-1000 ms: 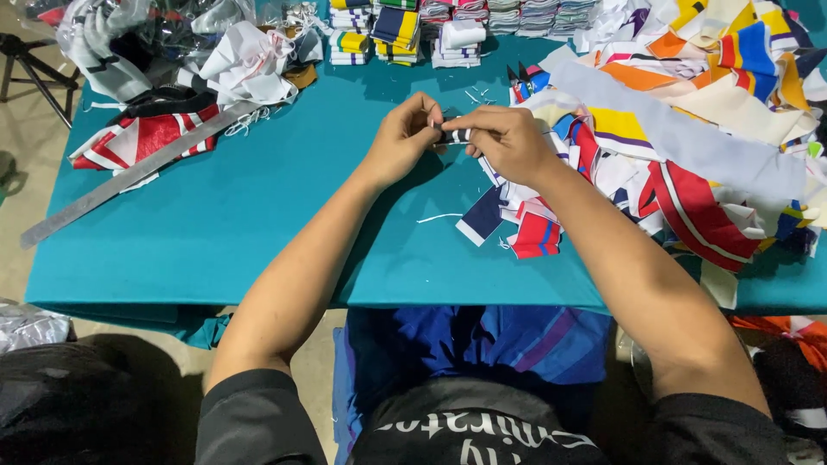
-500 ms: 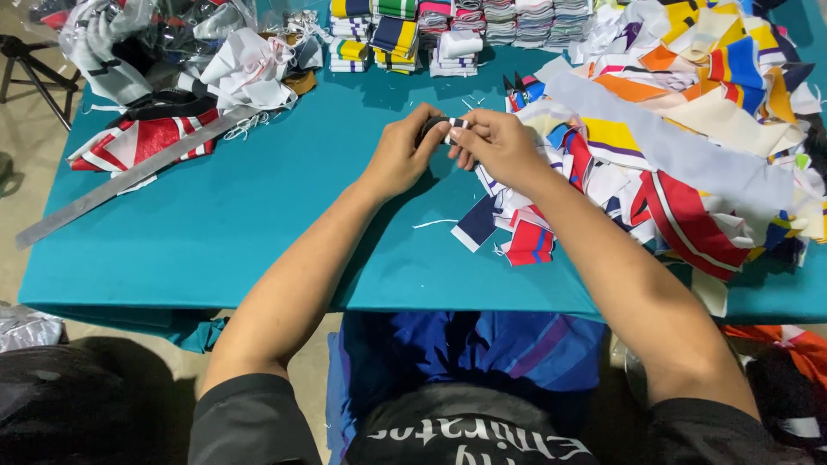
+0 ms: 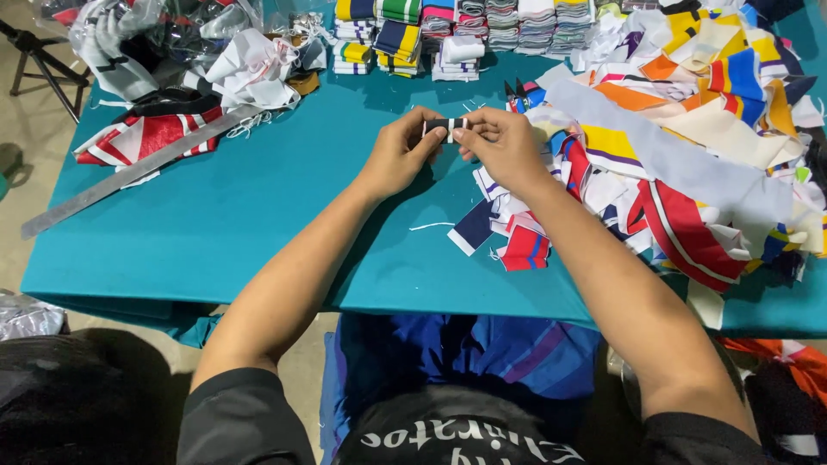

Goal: The person folds various pieces of colorful fabric, including striped and solid-colored items, into small, neat rectangles. They place the folded pieces into organized stacks on the table and occasionally clear away loose threads.

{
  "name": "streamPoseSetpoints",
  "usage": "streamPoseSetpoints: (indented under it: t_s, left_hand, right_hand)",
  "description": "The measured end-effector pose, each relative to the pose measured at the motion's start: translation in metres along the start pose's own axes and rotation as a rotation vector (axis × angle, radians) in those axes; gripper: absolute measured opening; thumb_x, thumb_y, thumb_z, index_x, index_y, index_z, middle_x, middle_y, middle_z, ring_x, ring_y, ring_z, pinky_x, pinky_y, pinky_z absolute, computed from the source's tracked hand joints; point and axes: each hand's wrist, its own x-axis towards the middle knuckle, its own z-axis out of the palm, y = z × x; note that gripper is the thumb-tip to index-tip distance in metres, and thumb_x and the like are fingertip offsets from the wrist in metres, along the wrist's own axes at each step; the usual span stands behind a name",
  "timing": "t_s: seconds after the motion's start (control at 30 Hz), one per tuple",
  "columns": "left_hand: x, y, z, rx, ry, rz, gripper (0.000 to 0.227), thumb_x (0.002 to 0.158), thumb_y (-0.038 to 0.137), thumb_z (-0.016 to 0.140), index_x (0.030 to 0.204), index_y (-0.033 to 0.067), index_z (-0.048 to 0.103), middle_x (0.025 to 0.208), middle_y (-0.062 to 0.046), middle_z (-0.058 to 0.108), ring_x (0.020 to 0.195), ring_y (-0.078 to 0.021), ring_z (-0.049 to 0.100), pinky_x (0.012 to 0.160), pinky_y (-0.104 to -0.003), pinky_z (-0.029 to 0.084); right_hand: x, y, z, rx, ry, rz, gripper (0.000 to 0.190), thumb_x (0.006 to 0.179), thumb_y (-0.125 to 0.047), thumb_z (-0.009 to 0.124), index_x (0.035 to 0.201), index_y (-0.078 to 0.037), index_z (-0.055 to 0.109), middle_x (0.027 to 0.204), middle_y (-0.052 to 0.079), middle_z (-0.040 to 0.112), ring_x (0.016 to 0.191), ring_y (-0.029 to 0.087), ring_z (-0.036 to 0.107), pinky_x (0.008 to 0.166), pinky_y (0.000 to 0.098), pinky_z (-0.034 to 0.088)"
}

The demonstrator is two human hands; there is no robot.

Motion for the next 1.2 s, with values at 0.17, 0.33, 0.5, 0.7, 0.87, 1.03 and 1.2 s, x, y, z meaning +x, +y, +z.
streamPoseSetpoints:
  t_s: [0.17,0.33,0.5,0.7,0.87,1.03,1.2]
  left_hand:
    - [0.003,-0.005,-0.010,0.018,-0.058,-0.095,0.011,0.110,0.013,0.057,0.107,0.0058,0.065,0.092,-0.018,0.074,0.085,-0.0249,0.076,0.075,-0.043,0.060]
    - [0.019,-0.015,-0.064,0.213,-0.102,-0.153,0.014,0.106,0.013,0.057,0.114,0.0063,0.067,0.095,-0.013,0.073,0.079,-0.0216,0.074,0.072,-0.038,0.060]
    - [0.043,-0.070,-0.148,0.228,0.052,-0.323,0.015,0.105,0.013,0.062,0.117,0.0073,0.055,0.107,-0.015,0.070,0.081,-0.0195,0.077,0.073,-0.028,0.068]
    - [0.092,-0.102,-0.192,0.235,0.077,-0.217,0.005,0.108,0.015,0.055,0.111,0.0111,0.056,0.111,-0.016,0.064,0.085,-0.0211,0.072,0.074,-0.032,0.068]
    - [0.119,-0.121,-0.184,0.272,0.056,-0.453,0.015,0.103,0.021,0.061,0.112,0.0110,0.054,0.102,-0.016,0.070,0.077,-0.0189,0.072,0.069,-0.032,0.066]
    - [0.118,-0.122,-0.177,0.502,0.131,-0.522,0.024,0.097,0.025,0.070,0.113,0.0119,0.059,0.116,-0.018,0.066,0.087,-0.0276,0.072,0.063,-0.037,0.065]
    - [0.105,-0.134,-0.169,0.861,0.244,-0.267,0.041,0.091,0.031,0.088,0.108,0.0087,0.058,0.089,-0.018,0.067,0.068,-0.0330,0.064,0.053,-0.049,0.048]
  right_hand:
    - [0.001,0.005,0.000,-0.026,0.044,-0.026,0.015,0.102,0.000,0.070,0.109,0.012,0.068,0.083,0.022,0.073,0.070,0.024,0.076,0.062,0.0309,0.062]
    - [0.000,-0.013,0.002,-0.046,-0.037,0.209,0.019,0.104,-0.012,0.061,0.110,0.005,0.069,0.087,0.019,0.074,0.071,0.022,0.072,0.068,0.0322,0.062]
    - [0.001,-0.031,0.006,-0.166,-0.071,0.369,0.020,0.101,-0.020,0.063,0.112,-0.005,0.072,0.093,0.011,0.077,0.074,0.015,0.070,0.071,0.0271,0.062]
    - [0.003,-0.037,0.008,-0.273,-0.099,0.384,0.023,0.101,-0.022,0.063,0.113,-0.007,0.074,0.092,0.008,0.078,0.074,0.014,0.071,0.073,0.0274,0.062]
    - [0.005,-0.039,0.007,-0.273,-0.119,0.417,0.023,0.100,-0.019,0.062,0.114,-0.006,0.074,0.093,0.010,0.078,0.076,0.016,0.072,0.074,0.0281,0.062]
    - [0.006,-0.029,0.004,-0.262,-0.116,0.413,0.022,0.099,-0.020,0.064,0.113,-0.007,0.075,0.093,0.009,0.079,0.077,0.016,0.073,0.074,0.0276,0.063]
    - [0.004,-0.027,0.004,-0.255,-0.118,0.408,0.020,0.099,-0.019,0.065,0.113,-0.008,0.075,0.093,0.009,0.079,0.078,0.015,0.074,0.075,0.0268,0.063]
